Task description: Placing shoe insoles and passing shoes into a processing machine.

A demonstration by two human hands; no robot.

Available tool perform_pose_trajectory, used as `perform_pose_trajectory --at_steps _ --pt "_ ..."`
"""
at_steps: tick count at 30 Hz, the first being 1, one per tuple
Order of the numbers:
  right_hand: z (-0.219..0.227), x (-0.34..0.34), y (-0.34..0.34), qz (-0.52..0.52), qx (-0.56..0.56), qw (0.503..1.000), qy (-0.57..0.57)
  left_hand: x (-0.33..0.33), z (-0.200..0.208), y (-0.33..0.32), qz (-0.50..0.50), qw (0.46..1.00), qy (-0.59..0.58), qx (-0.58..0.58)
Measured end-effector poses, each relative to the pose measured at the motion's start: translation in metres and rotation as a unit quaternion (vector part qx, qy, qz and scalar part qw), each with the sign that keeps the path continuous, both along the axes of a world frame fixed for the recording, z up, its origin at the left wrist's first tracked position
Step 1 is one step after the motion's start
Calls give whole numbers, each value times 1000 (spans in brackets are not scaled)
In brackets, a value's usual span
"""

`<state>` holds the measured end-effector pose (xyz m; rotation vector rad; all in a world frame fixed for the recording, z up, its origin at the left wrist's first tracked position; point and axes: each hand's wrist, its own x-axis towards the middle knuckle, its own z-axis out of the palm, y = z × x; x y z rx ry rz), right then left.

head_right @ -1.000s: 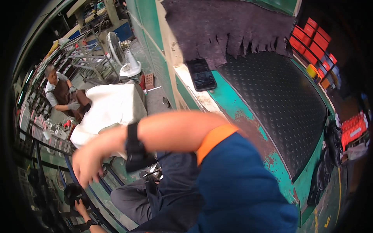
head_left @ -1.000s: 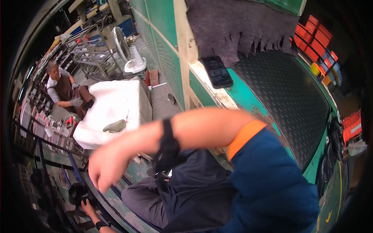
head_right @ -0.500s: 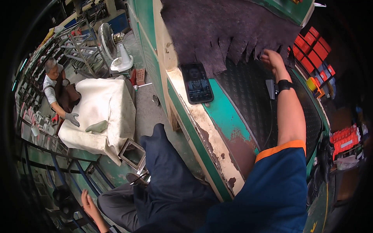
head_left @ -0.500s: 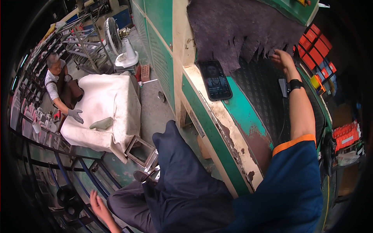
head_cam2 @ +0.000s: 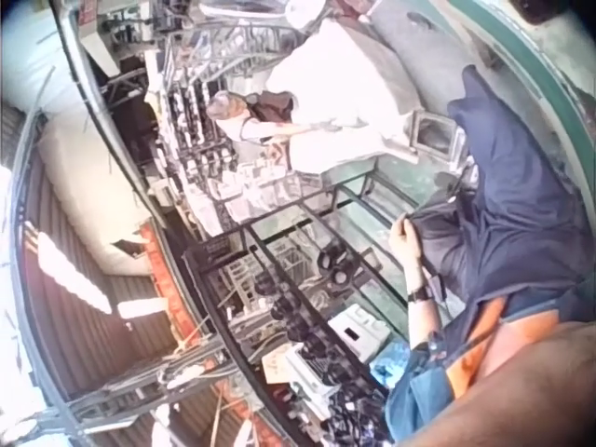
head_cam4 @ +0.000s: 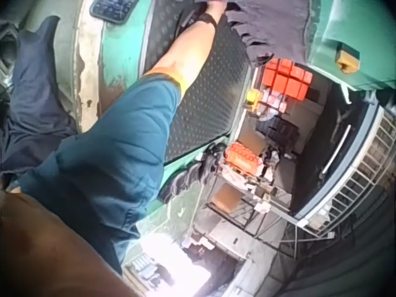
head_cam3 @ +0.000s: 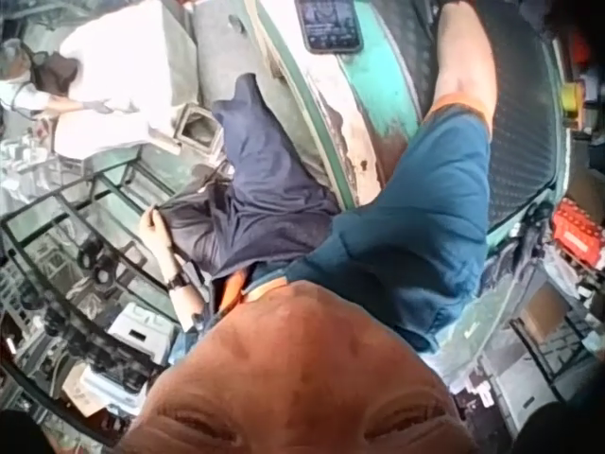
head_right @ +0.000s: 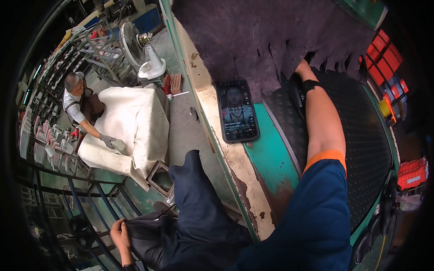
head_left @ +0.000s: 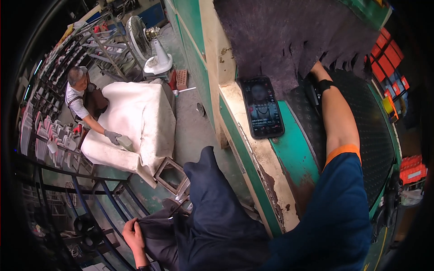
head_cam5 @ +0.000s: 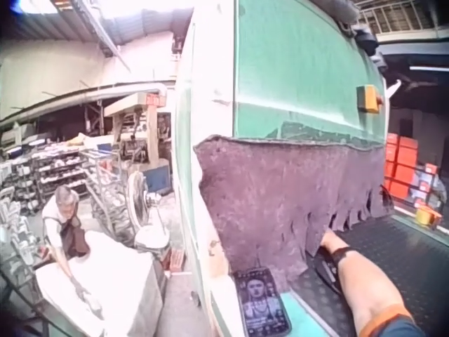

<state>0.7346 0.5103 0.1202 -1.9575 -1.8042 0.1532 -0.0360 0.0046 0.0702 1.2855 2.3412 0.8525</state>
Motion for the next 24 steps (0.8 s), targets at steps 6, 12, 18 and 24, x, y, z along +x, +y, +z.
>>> perform_pose_trajectory --at_steps 6,12,18,24 --pt "-25 44 31 -10 -46 999 27 -8 0 14 -37 998 27 -39" --pt "-33 67 54 -20 -88 995 38 -9 -2 17 -41 997 25 -58" --pt "-31 36 95 -38 -123 991 46 3 -3 32 -39 997 0 -60" --pt "-38 33 32 -32 -144 987 57 2 3 29 -43 996 41 -62"
